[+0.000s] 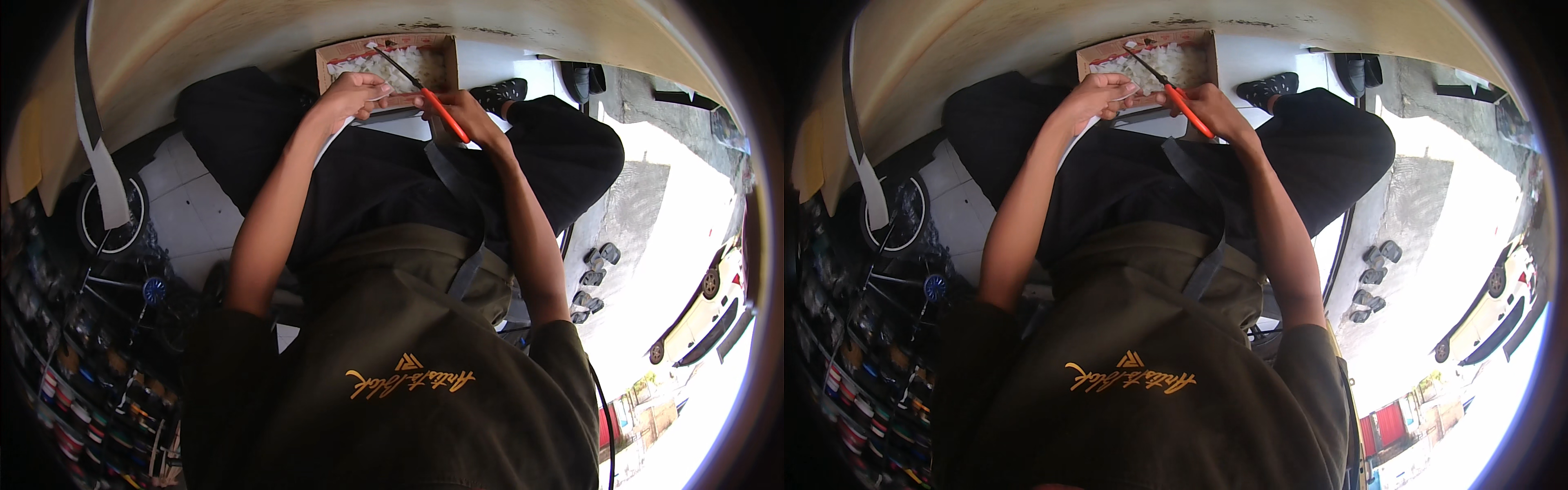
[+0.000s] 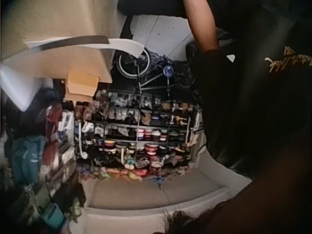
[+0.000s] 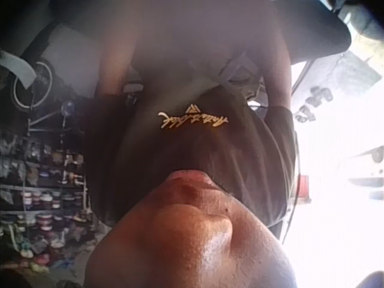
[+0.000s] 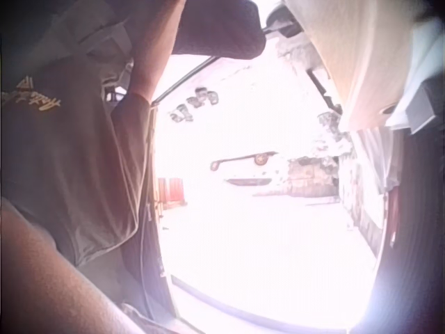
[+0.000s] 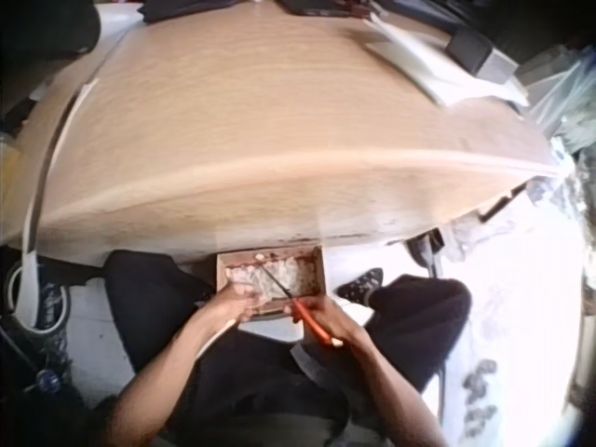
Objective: The person cuts strips of white material from a larger piece using shears, at one point using a metal ruler as a guide.
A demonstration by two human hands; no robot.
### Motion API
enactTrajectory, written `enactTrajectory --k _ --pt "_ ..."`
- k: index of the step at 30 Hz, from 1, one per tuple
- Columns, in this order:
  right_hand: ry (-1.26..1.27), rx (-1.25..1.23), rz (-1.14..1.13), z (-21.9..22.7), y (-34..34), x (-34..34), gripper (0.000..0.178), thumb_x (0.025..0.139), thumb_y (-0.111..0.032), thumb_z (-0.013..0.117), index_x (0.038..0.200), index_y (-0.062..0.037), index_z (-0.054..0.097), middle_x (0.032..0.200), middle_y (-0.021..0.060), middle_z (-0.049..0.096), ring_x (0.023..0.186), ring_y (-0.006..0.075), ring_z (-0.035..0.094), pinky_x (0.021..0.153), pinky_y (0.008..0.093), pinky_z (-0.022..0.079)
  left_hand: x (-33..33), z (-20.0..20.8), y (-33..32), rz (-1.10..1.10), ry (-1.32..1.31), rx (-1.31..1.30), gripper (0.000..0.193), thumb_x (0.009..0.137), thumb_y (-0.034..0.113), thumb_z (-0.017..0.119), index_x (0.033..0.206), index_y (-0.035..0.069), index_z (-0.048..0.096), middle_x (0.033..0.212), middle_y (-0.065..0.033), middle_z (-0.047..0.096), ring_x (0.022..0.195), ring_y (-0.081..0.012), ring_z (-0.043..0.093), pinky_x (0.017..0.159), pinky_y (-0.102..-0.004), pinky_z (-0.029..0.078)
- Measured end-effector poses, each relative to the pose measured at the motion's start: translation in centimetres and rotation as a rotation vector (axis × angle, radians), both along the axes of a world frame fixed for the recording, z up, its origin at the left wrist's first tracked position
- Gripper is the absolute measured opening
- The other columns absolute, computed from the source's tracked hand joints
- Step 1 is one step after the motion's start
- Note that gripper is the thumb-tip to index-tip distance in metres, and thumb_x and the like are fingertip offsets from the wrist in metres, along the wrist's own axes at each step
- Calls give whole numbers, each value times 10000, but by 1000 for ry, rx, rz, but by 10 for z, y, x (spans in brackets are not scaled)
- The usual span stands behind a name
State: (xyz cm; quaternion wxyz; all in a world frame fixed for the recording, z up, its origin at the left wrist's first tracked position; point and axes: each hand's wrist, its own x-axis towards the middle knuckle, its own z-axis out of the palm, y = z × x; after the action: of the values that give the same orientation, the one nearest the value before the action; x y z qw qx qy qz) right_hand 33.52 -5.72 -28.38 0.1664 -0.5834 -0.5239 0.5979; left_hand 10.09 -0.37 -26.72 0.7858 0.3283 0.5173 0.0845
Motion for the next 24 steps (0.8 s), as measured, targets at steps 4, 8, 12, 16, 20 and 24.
enactTrajectory --k 4,8,12,16,20,24 --pt "271 -298 -123 23 6 -16 439 859 -384 625 906 48 687 481 -25 397 397 55 359 382 246 264 10 16 -15 -154 7 82 298 860 193 660 1061 24 519 789 -47 597 505 -21 322 454 -183 257" --pt "363 -352 -138 19 6 -19 396 854 -327 643 962 53 679 487 -18 418 407 69 388 383 246 283 9 18 -18 -169 -39 101 297 859 194 663 1043 5 526 779 -55 600 507 -25 332 457 -181 260" --pt "316 -257 -134 8 3 -21 364 840 -307 662 927 46 682 503 -9 446 419 77 418 395 258 314 9 23 -18 -153 -61 61 293 864 190 661 1026 -23 542 781 -70 599 506 -29 349 448 -174 267" --pt "185 -133 -133 4 6 -19 359 825 -316 685 883 38 684 512 -2 458 434 85 447 415 273 342 -4 31 -11 -268 -26 -62 253 882 174 640 988 -49 585 772 -60 582 492 -24 351 419 -171 262" --pt "-111 -107 18 14 10 -11 590 803 -558 626 859 27 679 594 66 553 594 182 558 580 333 433 -1 23 -11 -38 196 68 232 907 145 598 994 -68 626 712 -11 534 486 -14 336 409 -175 231" --pt "-185 -135 151 51 2 3 738 790 -716 504 962 -16 666 806 136 647 824 268 612 790 368 449 -15 5 -3 156 180 104 252 903 160 612 1012 -66 631 713 -2 532 487 -13 328 410 -191 199"
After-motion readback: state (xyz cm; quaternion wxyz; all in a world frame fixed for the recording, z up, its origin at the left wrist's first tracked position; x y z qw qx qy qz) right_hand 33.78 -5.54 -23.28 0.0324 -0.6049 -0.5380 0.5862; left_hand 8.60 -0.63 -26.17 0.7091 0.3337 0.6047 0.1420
